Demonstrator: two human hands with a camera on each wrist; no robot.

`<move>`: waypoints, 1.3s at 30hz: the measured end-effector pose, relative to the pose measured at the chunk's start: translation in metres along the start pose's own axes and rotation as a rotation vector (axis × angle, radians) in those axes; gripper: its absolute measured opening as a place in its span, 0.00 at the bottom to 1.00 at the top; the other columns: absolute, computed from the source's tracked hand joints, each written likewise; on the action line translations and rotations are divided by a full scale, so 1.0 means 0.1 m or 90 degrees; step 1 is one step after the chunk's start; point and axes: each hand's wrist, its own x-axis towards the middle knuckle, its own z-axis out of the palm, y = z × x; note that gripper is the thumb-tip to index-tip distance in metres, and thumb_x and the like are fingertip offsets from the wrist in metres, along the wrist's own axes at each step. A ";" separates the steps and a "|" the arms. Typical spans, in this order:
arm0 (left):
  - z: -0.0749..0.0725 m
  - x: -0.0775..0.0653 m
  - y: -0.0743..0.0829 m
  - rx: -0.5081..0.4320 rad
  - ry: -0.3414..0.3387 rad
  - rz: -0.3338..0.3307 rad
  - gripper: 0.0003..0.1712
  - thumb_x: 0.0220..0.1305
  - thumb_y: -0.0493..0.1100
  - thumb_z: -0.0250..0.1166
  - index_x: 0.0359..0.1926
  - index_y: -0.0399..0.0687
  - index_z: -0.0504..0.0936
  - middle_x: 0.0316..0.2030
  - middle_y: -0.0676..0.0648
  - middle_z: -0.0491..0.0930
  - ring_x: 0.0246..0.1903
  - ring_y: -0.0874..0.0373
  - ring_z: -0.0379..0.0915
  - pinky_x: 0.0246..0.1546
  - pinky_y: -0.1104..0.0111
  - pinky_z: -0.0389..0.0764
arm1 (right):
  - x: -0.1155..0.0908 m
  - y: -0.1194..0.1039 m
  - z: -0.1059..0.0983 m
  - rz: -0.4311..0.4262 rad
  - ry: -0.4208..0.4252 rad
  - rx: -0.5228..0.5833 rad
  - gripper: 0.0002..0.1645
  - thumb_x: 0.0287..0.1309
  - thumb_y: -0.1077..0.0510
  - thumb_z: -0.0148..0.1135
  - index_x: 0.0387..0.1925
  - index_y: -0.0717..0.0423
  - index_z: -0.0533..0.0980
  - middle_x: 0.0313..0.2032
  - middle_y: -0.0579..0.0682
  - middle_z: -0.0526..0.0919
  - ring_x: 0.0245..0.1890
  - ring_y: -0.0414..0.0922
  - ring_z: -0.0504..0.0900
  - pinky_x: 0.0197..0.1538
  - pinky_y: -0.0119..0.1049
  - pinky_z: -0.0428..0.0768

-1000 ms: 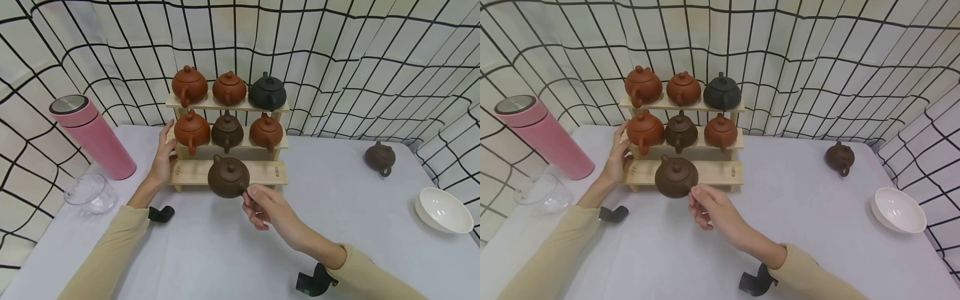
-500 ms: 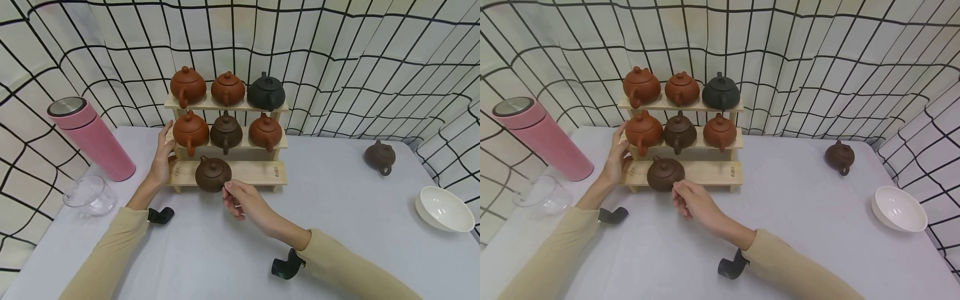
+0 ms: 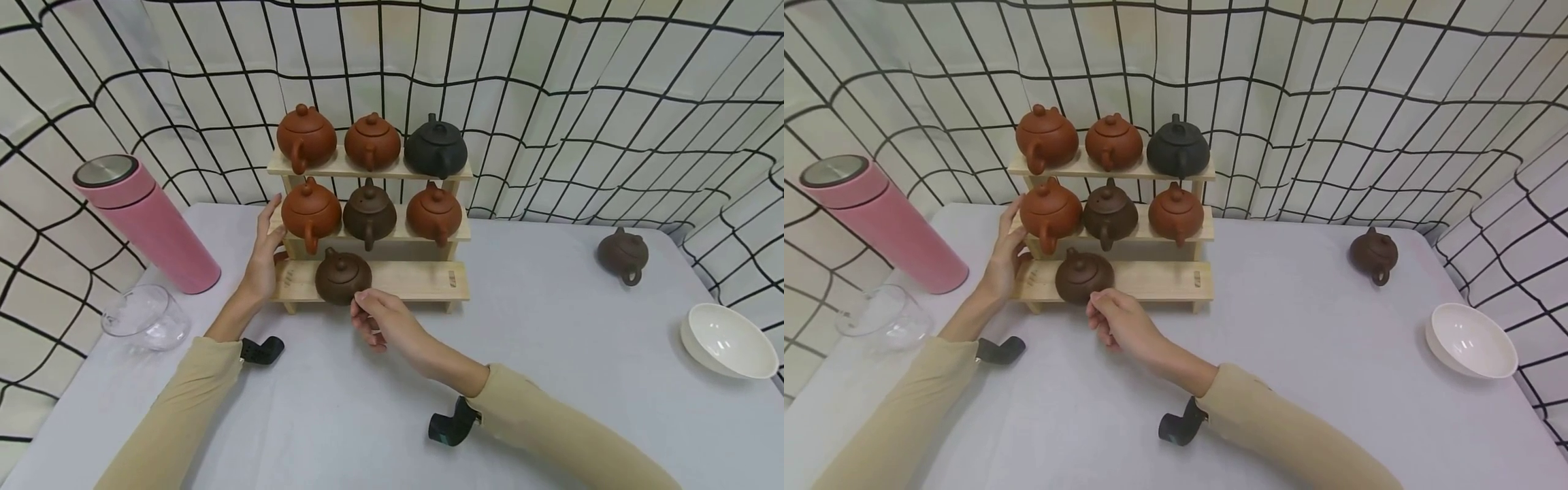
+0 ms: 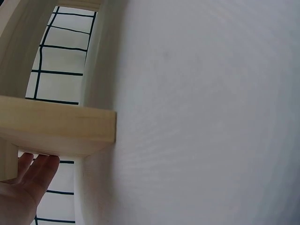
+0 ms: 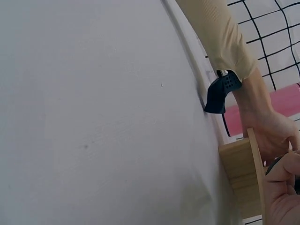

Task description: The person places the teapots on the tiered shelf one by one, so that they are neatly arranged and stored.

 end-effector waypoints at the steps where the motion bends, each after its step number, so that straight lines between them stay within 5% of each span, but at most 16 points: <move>1: 0.00 0.00 0.00 -0.002 -0.001 0.000 0.38 0.78 0.53 0.33 0.85 0.65 0.39 0.82 0.49 0.42 0.73 0.42 0.50 0.68 0.41 0.53 | 0.01 0.00 0.01 0.001 -0.002 0.003 0.21 0.84 0.53 0.40 0.42 0.67 0.70 0.29 0.46 0.72 0.21 0.40 0.65 0.24 0.31 0.62; 27: 0.01 -0.01 0.05 -0.020 0.000 0.019 0.37 0.79 0.53 0.35 0.85 0.64 0.41 0.81 0.48 0.48 0.70 0.46 0.54 0.66 0.48 0.58 | 0.11 0.01 0.36 0.006 0.005 0.067 0.23 0.84 0.51 0.43 0.54 0.67 0.76 0.31 0.46 0.74 0.21 0.39 0.65 0.26 0.29 0.61; 33: 0.01 -0.01 0.06 -0.025 -0.001 0.017 0.38 0.79 0.52 0.35 0.85 0.62 0.40 0.81 0.46 0.46 0.70 0.43 0.53 0.68 0.44 0.56 | 0.02 0.02 0.29 0.009 0.008 0.074 0.22 0.83 0.54 0.44 0.64 0.63 0.72 0.35 0.47 0.79 0.20 0.39 0.68 0.26 0.30 0.65; 39: 0.01 -0.01 0.04 -0.022 -0.001 0.008 0.37 0.79 0.52 0.35 0.85 0.62 0.40 0.82 0.47 0.45 0.71 0.43 0.52 0.68 0.46 0.56 | -0.23 0.01 0.00 0.006 0.016 0.047 0.24 0.78 0.59 0.47 0.70 0.58 0.68 0.39 0.52 0.80 0.23 0.41 0.71 0.29 0.31 0.69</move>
